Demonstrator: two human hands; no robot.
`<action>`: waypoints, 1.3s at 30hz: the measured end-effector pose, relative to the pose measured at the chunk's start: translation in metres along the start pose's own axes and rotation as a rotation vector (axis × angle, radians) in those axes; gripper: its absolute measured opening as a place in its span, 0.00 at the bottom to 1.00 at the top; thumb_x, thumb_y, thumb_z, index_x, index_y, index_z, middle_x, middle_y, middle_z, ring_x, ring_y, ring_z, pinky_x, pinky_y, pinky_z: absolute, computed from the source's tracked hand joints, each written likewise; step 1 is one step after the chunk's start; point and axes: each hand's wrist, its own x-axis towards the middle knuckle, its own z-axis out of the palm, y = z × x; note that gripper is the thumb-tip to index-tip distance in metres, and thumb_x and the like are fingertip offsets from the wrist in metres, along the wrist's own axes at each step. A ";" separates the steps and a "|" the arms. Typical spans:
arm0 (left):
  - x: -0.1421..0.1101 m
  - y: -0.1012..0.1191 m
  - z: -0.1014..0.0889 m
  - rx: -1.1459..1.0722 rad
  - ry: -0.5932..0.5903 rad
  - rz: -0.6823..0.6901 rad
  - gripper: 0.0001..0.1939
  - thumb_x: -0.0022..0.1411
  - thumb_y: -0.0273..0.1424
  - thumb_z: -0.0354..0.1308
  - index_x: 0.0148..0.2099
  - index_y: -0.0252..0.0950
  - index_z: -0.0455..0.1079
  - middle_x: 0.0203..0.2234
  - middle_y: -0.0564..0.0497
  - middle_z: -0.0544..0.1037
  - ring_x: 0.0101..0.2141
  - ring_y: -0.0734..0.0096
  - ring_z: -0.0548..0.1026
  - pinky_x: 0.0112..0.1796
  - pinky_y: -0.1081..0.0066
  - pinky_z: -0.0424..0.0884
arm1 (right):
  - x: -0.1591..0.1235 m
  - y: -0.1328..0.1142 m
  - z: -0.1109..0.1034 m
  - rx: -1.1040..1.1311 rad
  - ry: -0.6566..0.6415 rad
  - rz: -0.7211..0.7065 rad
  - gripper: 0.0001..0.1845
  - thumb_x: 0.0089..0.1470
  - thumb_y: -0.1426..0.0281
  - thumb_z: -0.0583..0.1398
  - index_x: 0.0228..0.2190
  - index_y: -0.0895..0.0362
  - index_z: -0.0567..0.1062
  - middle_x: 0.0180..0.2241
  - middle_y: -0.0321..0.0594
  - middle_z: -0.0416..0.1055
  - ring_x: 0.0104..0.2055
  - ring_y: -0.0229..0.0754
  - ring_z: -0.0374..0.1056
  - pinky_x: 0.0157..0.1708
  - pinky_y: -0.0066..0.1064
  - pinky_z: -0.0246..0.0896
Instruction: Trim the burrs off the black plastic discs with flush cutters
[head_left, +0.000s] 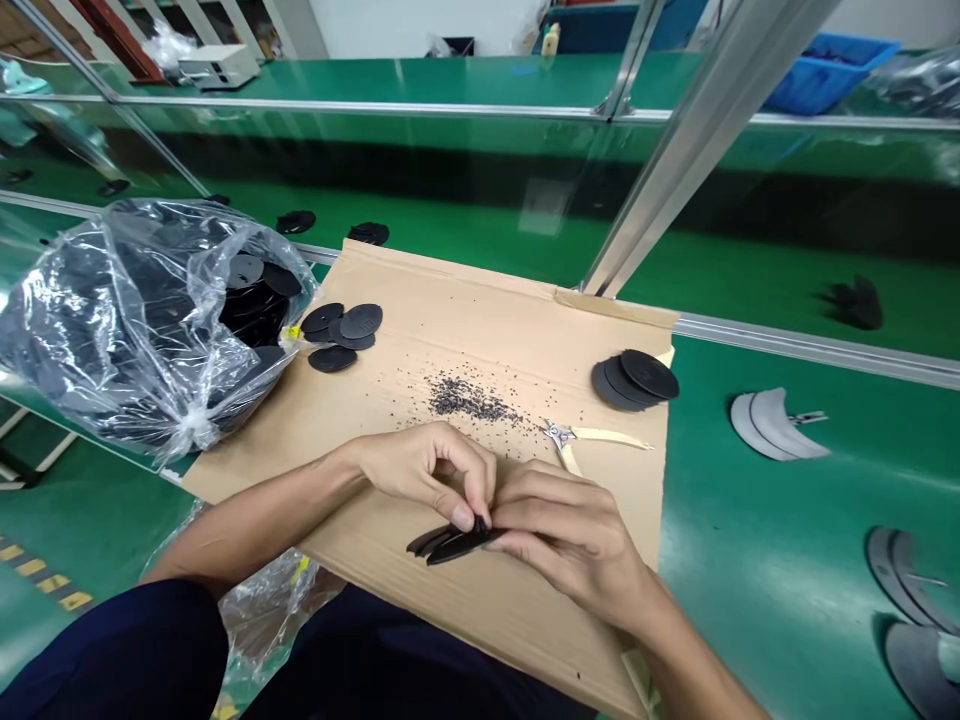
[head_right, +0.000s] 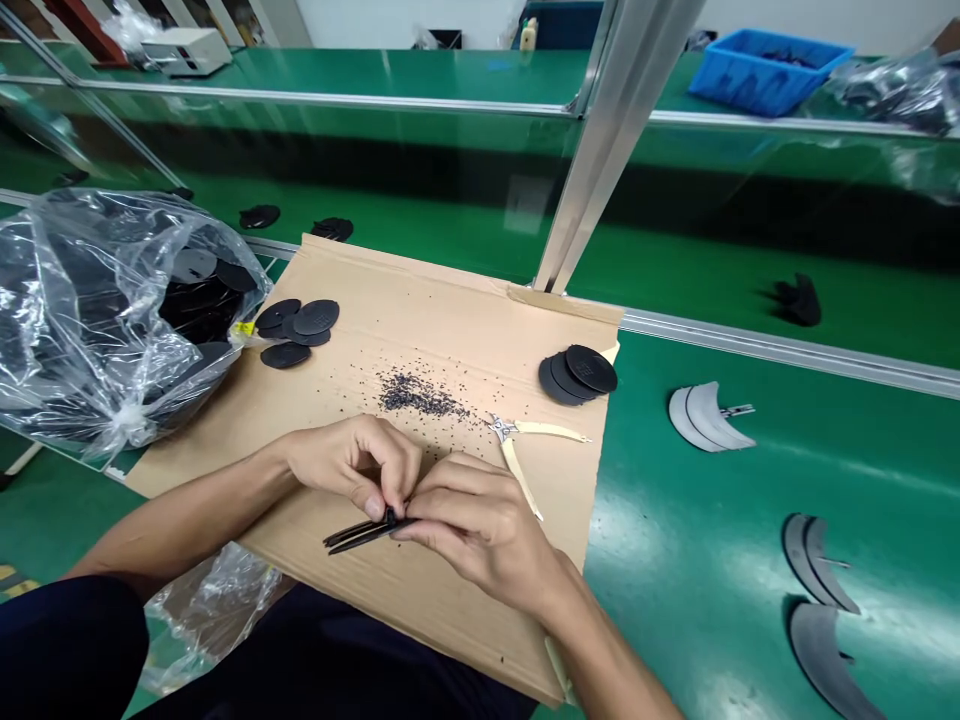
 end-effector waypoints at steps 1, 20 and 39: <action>0.000 0.001 0.001 0.011 0.009 0.013 0.07 0.57 0.34 0.70 0.34 0.35 0.81 0.30 0.45 0.81 0.32 0.72 0.78 0.37 0.70 0.74 | 0.000 0.000 -0.001 0.005 -0.001 0.002 0.04 0.61 0.70 0.63 0.35 0.56 0.80 0.31 0.40 0.76 0.35 0.38 0.71 0.35 0.32 0.69; 0.013 -0.020 -0.002 -0.608 0.849 -0.068 0.06 0.60 0.30 0.64 0.38 0.32 0.75 0.34 0.48 0.80 0.34 0.71 0.77 0.37 0.72 0.73 | -0.013 0.016 -0.060 -0.801 -0.089 0.370 0.33 0.50 0.43 0.64 0.50 0.51 0.74 0.47 0.51 0.72 0.46 0.59 0.70 0.35 0.46 0.69; 0.011 -0.020 -0.006 -0.221 0.795 0.063 0.12 0.64 0.34 0.61 0.46 0.33 0.73 0.38 0.46 0.78 0.38 0.69 0.76 0.43 0.66 0.73 | 0.001 0.008 -0.034 -0.310 0.246 0.555 0.15 0.68 0.61 0.47 0.37 0.53 0.70 0.29 0.38 0.72 0.30 0.43 0.68 0.31 0.33 0.63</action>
